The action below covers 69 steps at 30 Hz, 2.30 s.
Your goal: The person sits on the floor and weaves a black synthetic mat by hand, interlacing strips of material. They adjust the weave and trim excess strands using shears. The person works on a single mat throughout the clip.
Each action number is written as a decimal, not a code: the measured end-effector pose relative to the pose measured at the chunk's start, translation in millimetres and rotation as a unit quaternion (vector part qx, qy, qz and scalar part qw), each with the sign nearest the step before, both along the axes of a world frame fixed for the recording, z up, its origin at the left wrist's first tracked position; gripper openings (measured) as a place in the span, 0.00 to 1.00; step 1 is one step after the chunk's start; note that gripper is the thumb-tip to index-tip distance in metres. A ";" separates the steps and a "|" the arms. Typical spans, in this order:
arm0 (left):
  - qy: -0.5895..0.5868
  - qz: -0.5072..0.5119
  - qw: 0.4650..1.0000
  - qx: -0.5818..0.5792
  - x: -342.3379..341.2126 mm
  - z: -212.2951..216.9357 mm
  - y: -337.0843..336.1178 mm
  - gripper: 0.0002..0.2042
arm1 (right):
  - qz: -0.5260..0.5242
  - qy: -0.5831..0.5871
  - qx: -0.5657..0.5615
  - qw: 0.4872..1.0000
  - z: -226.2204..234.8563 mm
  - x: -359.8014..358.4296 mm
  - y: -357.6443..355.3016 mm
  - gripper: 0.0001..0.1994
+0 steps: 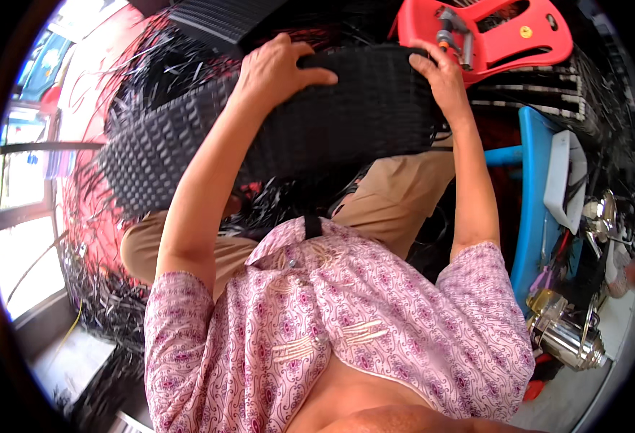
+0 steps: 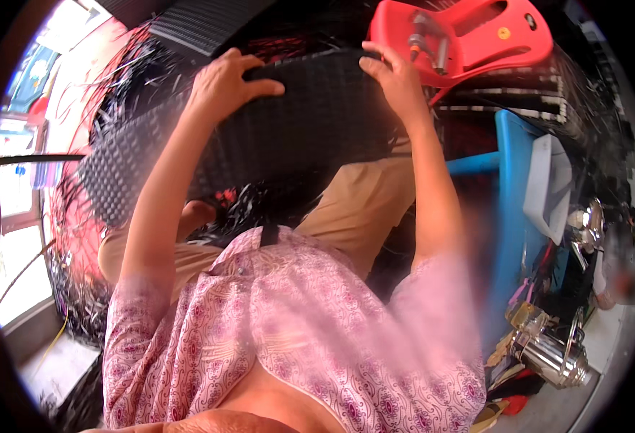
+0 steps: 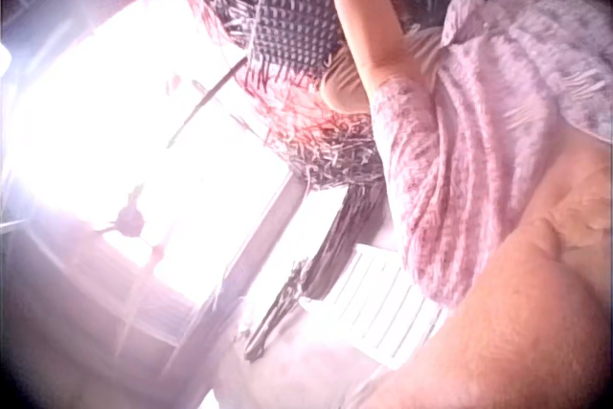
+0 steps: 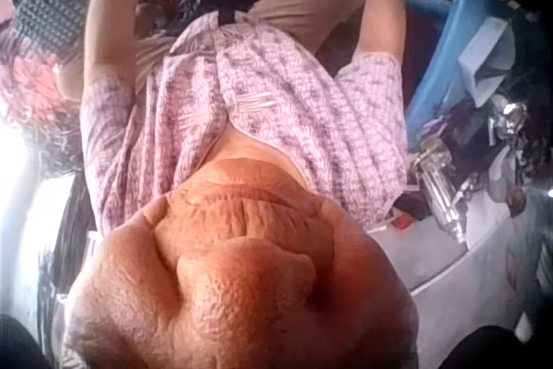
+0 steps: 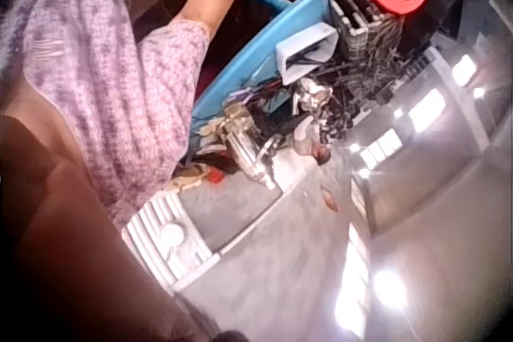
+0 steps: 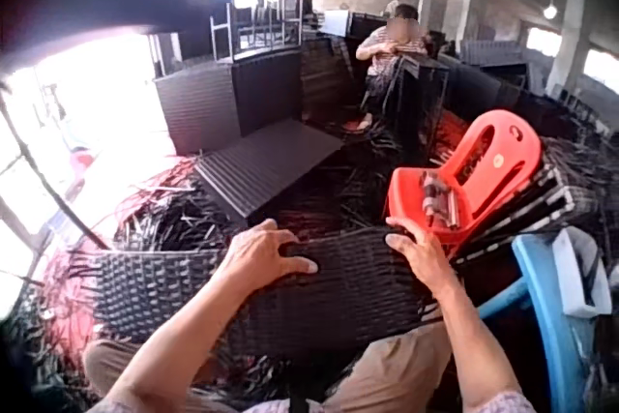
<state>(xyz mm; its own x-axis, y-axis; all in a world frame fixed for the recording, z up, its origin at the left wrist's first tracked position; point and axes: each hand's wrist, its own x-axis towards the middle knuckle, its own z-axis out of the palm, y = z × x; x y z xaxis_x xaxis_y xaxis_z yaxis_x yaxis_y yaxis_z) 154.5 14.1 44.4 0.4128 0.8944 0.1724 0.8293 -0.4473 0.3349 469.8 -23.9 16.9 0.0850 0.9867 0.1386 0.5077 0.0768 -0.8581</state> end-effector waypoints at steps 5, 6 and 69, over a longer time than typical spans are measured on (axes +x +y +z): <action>0.012 -0.028 0.999 -0.020 36.0 -25.7 -22.2 0.34 | -0.006 -0.020 -0.014 1.000 -38.1 37.6 -32.2 0.22; 0.012 -0.030 0.999 -0.019 37.4 -25.2 -17.2 0.33 | -0.005 -0.041 -0.007 0.999 -35.6 37.7 -29.6 0.23; -0.138 -0.505 0.851 0.025 102.6 -60.0 94.6 0.10 | -0.016 -0.207 0.253 0.945 -50.0 -13.7 -19.8 0.35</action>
<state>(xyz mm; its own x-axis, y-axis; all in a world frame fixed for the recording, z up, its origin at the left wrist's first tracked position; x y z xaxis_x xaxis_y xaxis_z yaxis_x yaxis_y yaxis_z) 257.1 108.7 -15.7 0.9047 0.0953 0.4153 -0.0953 -0.9047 0.4152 456.2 -43.7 -33.1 -0.0522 0.7829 0.6199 0.8011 0.4034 -0.4421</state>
